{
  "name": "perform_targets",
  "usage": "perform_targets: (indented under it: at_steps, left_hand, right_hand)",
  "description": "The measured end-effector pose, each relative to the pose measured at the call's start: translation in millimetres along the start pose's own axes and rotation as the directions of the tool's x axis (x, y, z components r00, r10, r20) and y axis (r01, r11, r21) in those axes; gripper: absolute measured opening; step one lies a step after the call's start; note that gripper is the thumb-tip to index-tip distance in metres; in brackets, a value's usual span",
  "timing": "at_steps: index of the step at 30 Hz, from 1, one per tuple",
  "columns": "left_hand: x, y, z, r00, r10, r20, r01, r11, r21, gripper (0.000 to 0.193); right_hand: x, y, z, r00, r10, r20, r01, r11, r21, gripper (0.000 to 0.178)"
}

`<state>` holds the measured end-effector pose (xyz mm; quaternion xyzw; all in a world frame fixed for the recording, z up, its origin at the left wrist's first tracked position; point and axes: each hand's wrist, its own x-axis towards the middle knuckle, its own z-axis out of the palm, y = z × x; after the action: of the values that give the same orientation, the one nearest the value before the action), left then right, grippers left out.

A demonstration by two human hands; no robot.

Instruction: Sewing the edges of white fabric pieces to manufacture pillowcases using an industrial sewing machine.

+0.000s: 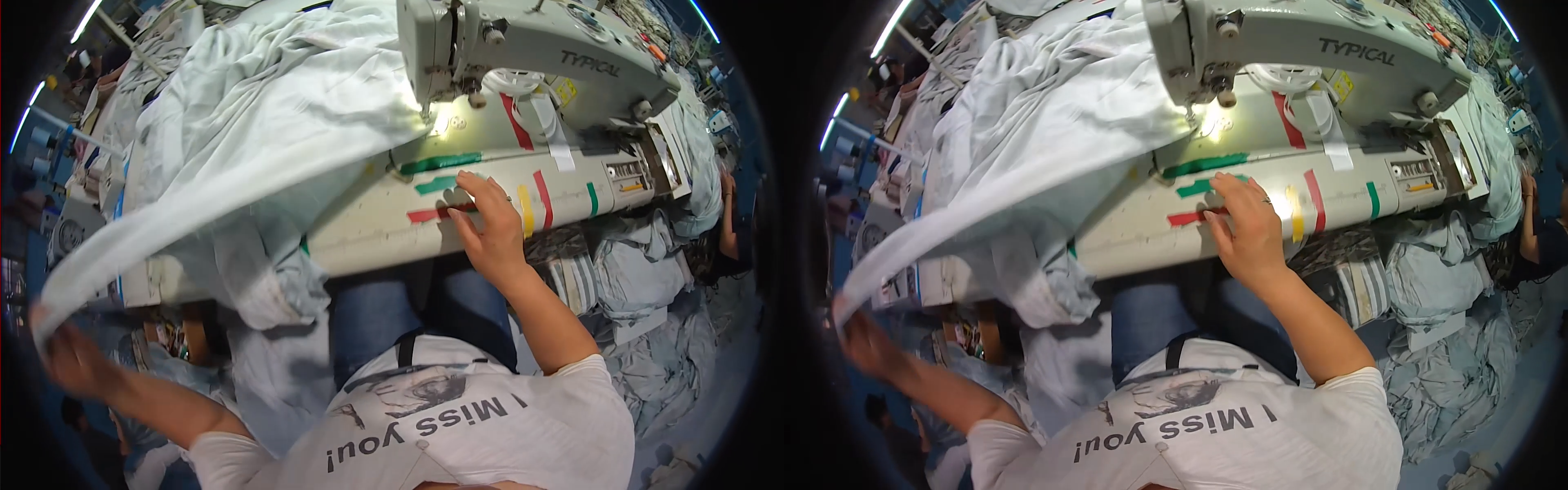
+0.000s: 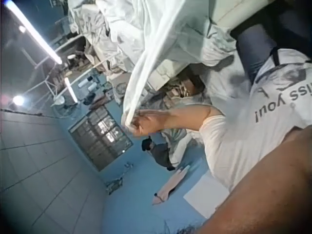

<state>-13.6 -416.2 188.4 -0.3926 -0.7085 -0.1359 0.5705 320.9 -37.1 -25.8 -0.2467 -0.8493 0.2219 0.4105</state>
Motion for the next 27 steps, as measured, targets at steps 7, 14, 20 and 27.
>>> perform_targets:
  at_steps: [7,14,20,27]
  left_hand:
    - [-67,127,-109,0.978,0.027,-0.206,-0.087,0.954,-0.286,0.032]
    - [-81,176,-146,0.990,-0.002,-0.140,-0.058,0.904,-0.423,0.034]
    - [-65,189,-139,0.988,0.097,-0.119,-0.150,0.768,-0.623,0.027]
    - [-77,256,110,0.703,-0.043,0.710,0.679,0.336,-0.653,0.012]
  right_hand:
    - [-44,-50,-19,0.993,-0.115,0.026,0.113,0.991,0.073,0.045]
    - [-17,-93,-21,0.947,-0.314,-0.064,0.316,0.948,0.032,0.047]
    - [-8,-78,-23,0.875,-0.443,0.195,0.421,0.895,0.146,0.038]
    - [-89,-17,-33,0.952,-0.048,0.301,-0.023,0.974,0.227,0.026]
